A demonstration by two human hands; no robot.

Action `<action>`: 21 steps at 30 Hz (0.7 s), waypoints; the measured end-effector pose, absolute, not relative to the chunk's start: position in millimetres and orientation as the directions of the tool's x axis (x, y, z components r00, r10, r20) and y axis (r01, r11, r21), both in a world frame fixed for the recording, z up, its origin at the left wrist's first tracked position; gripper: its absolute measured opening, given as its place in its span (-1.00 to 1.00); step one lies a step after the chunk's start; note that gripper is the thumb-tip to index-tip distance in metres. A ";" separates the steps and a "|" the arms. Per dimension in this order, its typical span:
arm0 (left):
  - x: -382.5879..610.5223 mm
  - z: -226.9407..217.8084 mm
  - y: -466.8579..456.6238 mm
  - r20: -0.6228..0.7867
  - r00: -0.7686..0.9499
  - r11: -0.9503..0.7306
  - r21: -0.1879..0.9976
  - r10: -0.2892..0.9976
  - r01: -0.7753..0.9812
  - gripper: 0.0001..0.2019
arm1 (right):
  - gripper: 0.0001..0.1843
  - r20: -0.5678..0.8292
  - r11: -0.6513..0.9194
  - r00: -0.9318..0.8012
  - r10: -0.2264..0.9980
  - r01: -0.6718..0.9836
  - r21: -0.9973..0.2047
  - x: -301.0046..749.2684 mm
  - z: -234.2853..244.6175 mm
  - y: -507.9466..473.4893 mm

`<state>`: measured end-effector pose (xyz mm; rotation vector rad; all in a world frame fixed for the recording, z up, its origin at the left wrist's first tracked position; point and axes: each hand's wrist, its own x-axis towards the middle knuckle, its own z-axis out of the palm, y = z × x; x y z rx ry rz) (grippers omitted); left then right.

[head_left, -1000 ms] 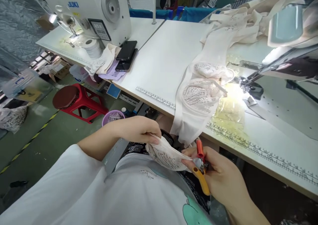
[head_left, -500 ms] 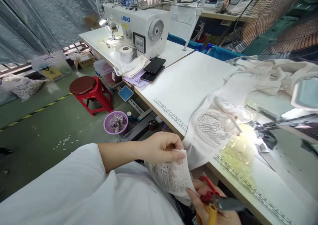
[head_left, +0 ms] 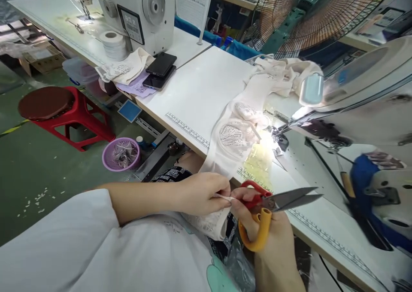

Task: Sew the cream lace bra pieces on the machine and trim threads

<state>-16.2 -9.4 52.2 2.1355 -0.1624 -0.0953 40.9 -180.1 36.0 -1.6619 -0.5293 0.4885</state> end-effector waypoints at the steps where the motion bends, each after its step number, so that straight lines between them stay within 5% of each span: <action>1: -16.3 50.9 -9.2 -0.025 0.989 -0.501 0.864 -0.146 -0.053 -0.88 | -0.82 -0.016 -0.111 0.815 0.579 0.059 -0.992 40.3 35.0 -178.8; 8: -14.2 39.3 -9.9 -0.173 0.976 -0.140 0.978 -0.132 0.155 -0.81 | -0.78 -0.016 -0.073 0.834 0.552 0.029 -0.997 45.0 27.3 -178.4; 11: -11.1 38.2 -7.4 -0.299 0.943 -0.042 0.954 -0.146 0.296 -0.77 | -0.82 -0.033 -0.185 0.731 0.682 0.129 -0.974 54.8 28.4 -191.4; 14: -7.5 40.0 -0.7 -0.385 0.908 0.016 0.919 -0.165 0.393 -0.73 | -0.54 -0.134 -0.311 0.513 0.848 0.276 -0.909 60.8 30.0 -208.2; 21: 0.3 33.1 7.7 -0.467 0.868 0.084 0.870 -0.170 0.485 -0.75 | -0.40 -0.280 -0.414 0.372 0.885 0.350 -0.841 52.4 25.7 -218.7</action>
